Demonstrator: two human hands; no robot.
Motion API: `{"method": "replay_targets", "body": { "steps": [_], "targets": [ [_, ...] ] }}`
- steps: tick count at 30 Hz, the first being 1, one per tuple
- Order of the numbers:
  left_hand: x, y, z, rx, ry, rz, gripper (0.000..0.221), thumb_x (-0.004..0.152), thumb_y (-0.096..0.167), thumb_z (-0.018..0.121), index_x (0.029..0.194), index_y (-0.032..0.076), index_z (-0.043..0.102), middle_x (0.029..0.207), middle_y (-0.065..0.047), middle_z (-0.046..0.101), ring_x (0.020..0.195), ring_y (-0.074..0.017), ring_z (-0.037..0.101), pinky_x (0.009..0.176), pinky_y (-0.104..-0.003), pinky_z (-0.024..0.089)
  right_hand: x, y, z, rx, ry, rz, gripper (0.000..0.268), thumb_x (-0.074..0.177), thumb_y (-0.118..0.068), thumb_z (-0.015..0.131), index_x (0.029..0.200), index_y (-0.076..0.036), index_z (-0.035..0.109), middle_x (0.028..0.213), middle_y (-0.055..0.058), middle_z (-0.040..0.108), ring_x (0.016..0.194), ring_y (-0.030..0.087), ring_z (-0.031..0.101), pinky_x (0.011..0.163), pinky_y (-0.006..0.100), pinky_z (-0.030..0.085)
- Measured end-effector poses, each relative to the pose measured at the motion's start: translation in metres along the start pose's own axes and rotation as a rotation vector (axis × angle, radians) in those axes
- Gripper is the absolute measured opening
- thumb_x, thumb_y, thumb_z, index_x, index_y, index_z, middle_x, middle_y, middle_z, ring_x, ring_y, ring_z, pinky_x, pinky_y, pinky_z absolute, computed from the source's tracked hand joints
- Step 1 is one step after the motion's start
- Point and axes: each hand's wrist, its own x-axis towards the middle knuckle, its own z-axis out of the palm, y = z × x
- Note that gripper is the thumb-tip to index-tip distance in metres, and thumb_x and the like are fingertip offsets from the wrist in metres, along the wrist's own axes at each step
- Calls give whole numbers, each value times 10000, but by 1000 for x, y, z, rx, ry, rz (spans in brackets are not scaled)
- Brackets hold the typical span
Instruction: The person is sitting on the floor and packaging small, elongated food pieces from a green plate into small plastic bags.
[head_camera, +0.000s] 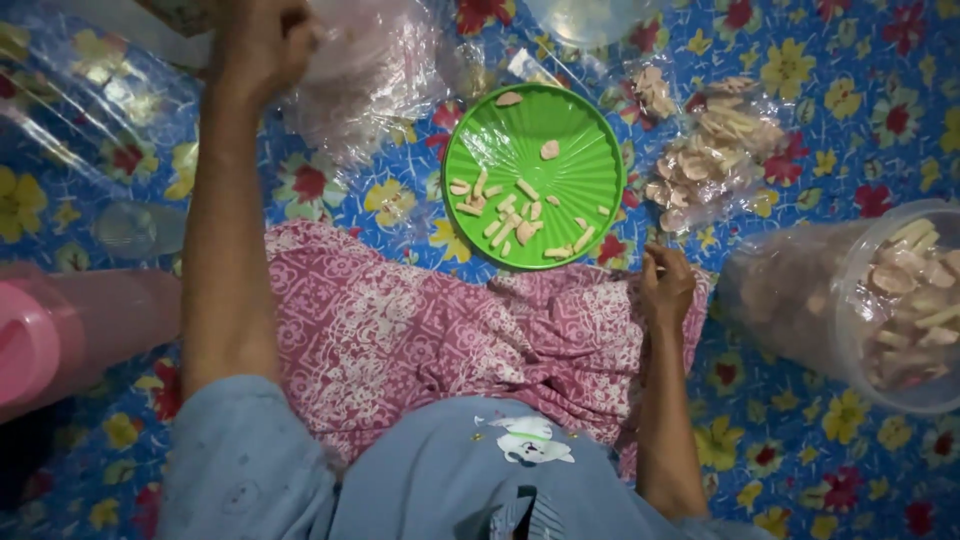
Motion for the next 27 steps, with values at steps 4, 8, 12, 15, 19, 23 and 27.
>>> {"method": "replay_targets", "body": {
  "steps": [4, 8, 12, 15, 19, 23, 27],
  "targets": [
    [-10, -22, 18, -13, 79, 143, 68, 842, 52, 613, 881, 42, 668, 818, -130, 668, 740, -230, 610, 587, -385, 456, 16, -70, 22, 89, -91, 71, 218, 855, 26, 567, 1054, -47, 620, 1013, 139, 617, 909, 249, 592, 741, 326, 523],
    [-31, -19, 36, -174, 30, -19, 69, 859, 7, 624, 887, 70, 625, 846, -113, 639, 758, -199, 601, 712, -317, 522, 46, -154, 75, 248, -256, -244, 278, 859, -24, 579, 1131, -63, 537, 1157, 164, 537, 1054, 283, 523, 883, 368, 475],
    [-38, -34, 50, -259, 50, -136, 68, 836, 28, 634, 852, 93, 638, 923, -84, 623, 857, -206, 588, 797, -323, 510, 93, -248, 130, 398, -328, -476, 513, 837, -163, 704, 1281, -187, 447, 1323, 130, 464, 1217, 317, 443, 1033, 522, 364],
    [-43, -51, 60, -195, 190, 167, 146, 806, -31, 627, 876, 85, 680, 819, -103, 571, 725, -221, 556, 615, -310, 439, 124, -286, 178, 444, -372, -607, 564, 797, -241, 769, 1272, -190, 468, 1316, 113, 429, 1226, 301, 419, 1043, 507, 351],
    [-48, -52, 61, -104, 242, 311, 88, 795, -59, 607, 847, 9, 630, 790, -122, 574, 698, -258, 530, 603, -353, 404, 141, -313, 219, 637, -427, -609, 353, 775, -255, 769, 1082, -179, 612, 1226, 75, 484, 1164, 255, 468, 1003, 454, 408],
    [-51, -56, 68, -31, 333, 270, 137, 814, -68, 609, 905, 28, 642, 835, -111, 592, 716, -231, 555, 598, -305, 444, 142, -310, 247, 664, -396, -691, 164, 740, -204, 785, 862, -163, 684, 1079, 41, 580, 1061, 217, 519, 972, 418, 390],
    [-57, -54, 72, -113, 383, 296, 215, 790, -166, 547, 923, -5, 598, 850, -125, 560, 778, -250, 550, 638, -314, 474, 142, -295, 265, 458, -286, -856, 208, 776, -283, 759, 920, -168, 663, 1045, 31, 620, 1075, 271, 534, 959, 500, 348]
  ]
}}
